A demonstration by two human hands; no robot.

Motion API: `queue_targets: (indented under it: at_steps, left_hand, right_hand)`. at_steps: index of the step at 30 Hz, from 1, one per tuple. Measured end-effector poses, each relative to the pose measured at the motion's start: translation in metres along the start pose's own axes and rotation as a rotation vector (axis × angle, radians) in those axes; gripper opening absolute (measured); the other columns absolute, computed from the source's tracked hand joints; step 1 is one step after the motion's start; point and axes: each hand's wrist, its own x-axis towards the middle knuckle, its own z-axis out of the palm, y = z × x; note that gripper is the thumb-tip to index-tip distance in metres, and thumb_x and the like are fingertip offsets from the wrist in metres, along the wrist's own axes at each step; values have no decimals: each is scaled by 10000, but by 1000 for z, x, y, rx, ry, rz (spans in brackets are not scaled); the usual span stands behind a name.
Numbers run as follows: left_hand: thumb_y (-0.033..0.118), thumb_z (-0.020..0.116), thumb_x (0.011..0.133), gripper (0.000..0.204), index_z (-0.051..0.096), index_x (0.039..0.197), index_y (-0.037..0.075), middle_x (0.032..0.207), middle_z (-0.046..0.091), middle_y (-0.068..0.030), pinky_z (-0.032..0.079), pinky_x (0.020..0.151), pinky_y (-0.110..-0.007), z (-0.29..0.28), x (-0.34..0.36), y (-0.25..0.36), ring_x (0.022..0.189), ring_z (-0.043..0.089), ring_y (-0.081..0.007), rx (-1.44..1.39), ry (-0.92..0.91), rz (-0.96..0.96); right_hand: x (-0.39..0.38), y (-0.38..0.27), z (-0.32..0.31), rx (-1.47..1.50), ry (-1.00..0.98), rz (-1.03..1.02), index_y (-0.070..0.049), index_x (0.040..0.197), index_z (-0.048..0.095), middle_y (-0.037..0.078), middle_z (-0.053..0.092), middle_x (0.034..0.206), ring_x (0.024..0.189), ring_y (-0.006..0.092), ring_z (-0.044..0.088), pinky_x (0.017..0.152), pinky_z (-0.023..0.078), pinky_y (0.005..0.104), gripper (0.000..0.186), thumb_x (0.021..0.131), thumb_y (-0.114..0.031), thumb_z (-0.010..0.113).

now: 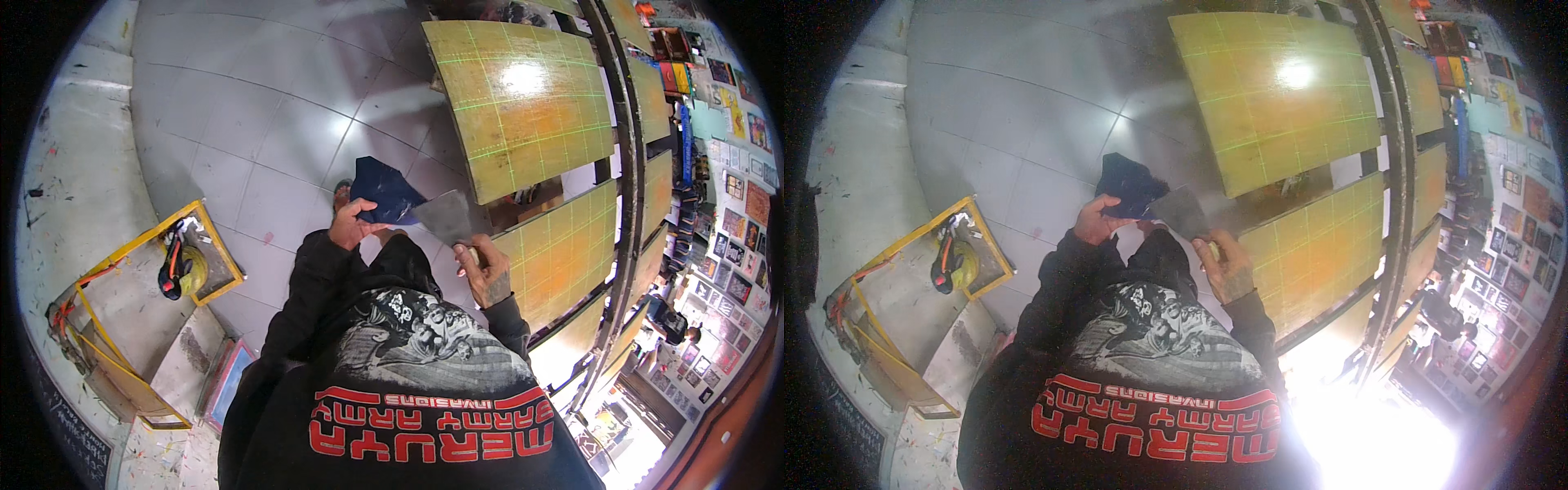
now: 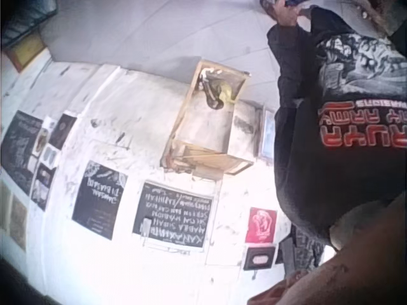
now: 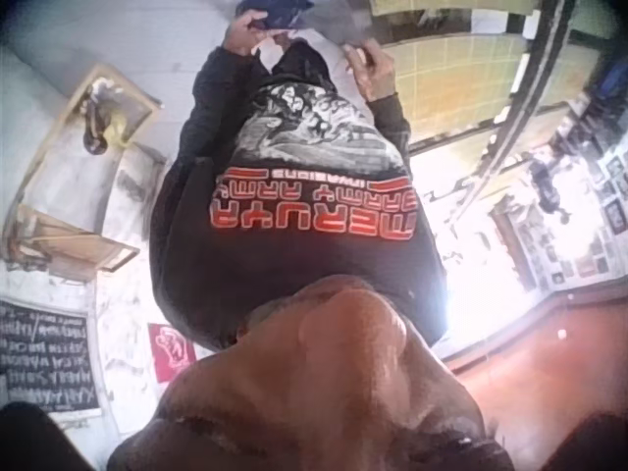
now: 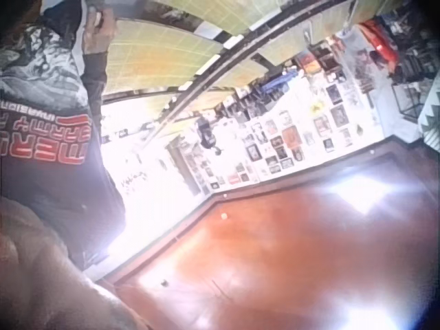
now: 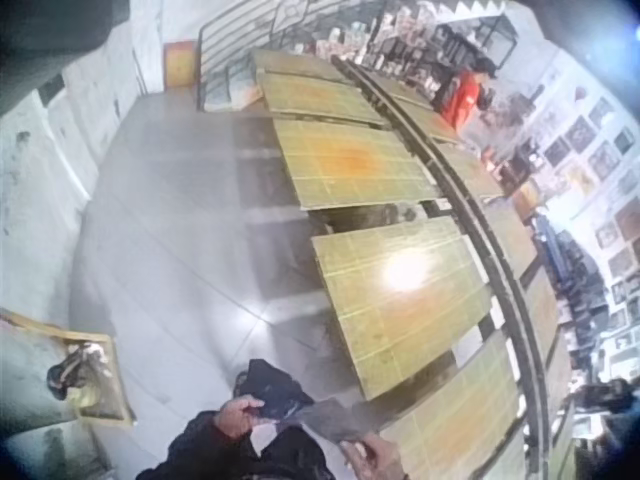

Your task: The person cleans screen printing platens using a scraper and a spray bottle, while holding a small piece of dark fabric.

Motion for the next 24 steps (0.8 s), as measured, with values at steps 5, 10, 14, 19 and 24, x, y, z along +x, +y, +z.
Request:
queue_targets:
  at_steps: [5,10,14,19,24]
  left_hand:
    - [308,484,987,469,431,1298,-38,1241,508,-265,485,993,-496,42,-8,8,1132,547,-380,-279,-48,32]
    - [620,408,964,784,316,1405,-21,1303,490,-175,446,980,-395,100,-14,14,1120,537,-297,43,-68,373]
    - [569,320,1008,664,372,1409,42,1367,479,-105,333,1098,-411,139,-27,27,1283,429,-256,80,-195,420]
    - [544,289,1025,602,413,1395,87,1316,523,-68,323,1094,-405,159,-31,31,1249,451,-240,74,-270,451]
    - [530,296,1027,596,420,1395,77,1353,504,-114,303,1117,-423,152,-40,44,1289,425,-269,-54,-392,412]
  right_hand:
    - [5,-12,20,38,205,4,7,1097,617,97,648,866,769,170,620,652,493,302,189,966,-122,571]
    - [24,-33,40,63,253,-287,-46,1323,553,160,587,970,822,223,599,734,483,343,388,935,-45,545]
    - [39,-65,52,-164,279,-461,-130,1419,490,134,522,932,787,230,564,704,482,321,536,903,-14,576]
    - [55,-69,67,-338,291,-459,-308,1428,476,142,505,941,880,297,582,765,500,386,621,862,-100,626]
    - [45,-58,76,-457,316,-520,-323,1428,467,125,495,903,828,297,560,693,484,406,675,819,-70,615]
